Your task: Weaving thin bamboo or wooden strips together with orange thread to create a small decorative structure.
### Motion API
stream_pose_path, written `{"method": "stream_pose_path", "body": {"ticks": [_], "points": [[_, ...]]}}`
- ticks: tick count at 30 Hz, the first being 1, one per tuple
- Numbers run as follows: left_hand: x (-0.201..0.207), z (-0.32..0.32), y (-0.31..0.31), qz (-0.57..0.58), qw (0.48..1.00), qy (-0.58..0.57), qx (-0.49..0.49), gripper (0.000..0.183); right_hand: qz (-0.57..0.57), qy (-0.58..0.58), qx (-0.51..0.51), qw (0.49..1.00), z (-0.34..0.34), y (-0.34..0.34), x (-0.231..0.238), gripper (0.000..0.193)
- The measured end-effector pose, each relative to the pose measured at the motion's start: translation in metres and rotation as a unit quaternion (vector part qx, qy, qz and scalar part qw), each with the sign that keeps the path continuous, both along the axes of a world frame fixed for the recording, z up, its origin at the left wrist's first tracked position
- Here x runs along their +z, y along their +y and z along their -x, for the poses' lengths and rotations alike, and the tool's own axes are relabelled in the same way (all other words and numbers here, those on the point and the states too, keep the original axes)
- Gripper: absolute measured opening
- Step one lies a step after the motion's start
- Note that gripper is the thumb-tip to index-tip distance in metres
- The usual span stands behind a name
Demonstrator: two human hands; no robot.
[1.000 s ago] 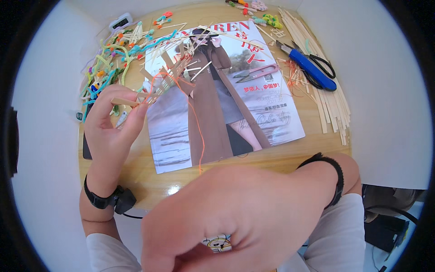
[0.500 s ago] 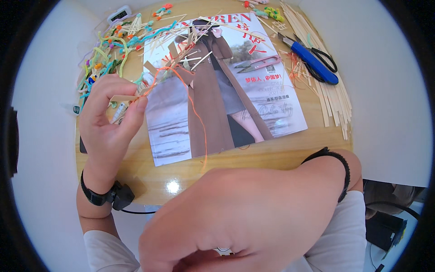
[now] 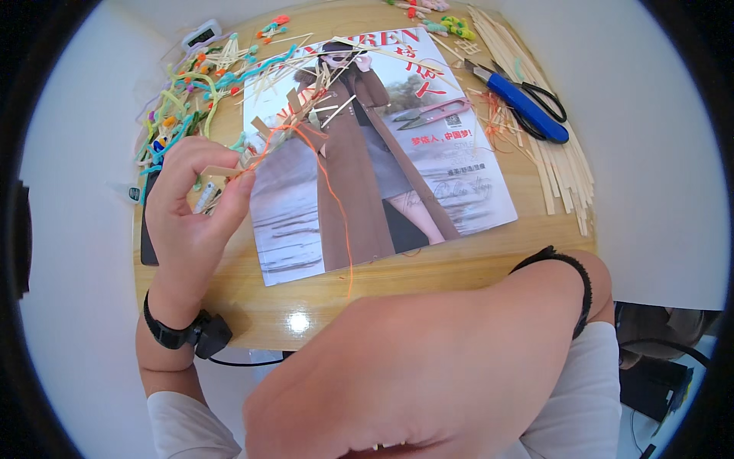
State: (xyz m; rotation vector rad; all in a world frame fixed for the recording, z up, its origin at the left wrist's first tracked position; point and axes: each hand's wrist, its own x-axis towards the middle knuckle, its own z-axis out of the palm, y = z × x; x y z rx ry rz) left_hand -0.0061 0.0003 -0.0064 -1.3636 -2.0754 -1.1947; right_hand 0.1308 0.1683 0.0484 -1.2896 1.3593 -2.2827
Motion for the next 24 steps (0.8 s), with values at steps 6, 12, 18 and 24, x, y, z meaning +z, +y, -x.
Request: {"method": "stream_pose_path", "body": {"ticks": [6,12,18,24], "points": [[0.002,0.002,-0.003,0.004,1.0,0.001,-0.004,0.019,0.016,-0.132,0.08,0.988,-0.01,-0.004,0.004,0.004],[0.001,0.003,-0.002,0.018,1.0,0.024,-0.009,0.023,0.023,-0.057,-0.004,0.998,-0.008,-0.002,0.004,0.002],[0.003,-0.003,-0.009,0.056,0.998,0.011,0.004,0.023,0.07,0.023,-0.072,0.995,0.008,0.013,0.006,0.007],[0.008,-0.002,0.002,0.024,0.999,0.034,-0.008,0.021,-0.386,0.255,-0.504,0.729,-0.009,0.056,0.044,0.008]]}}
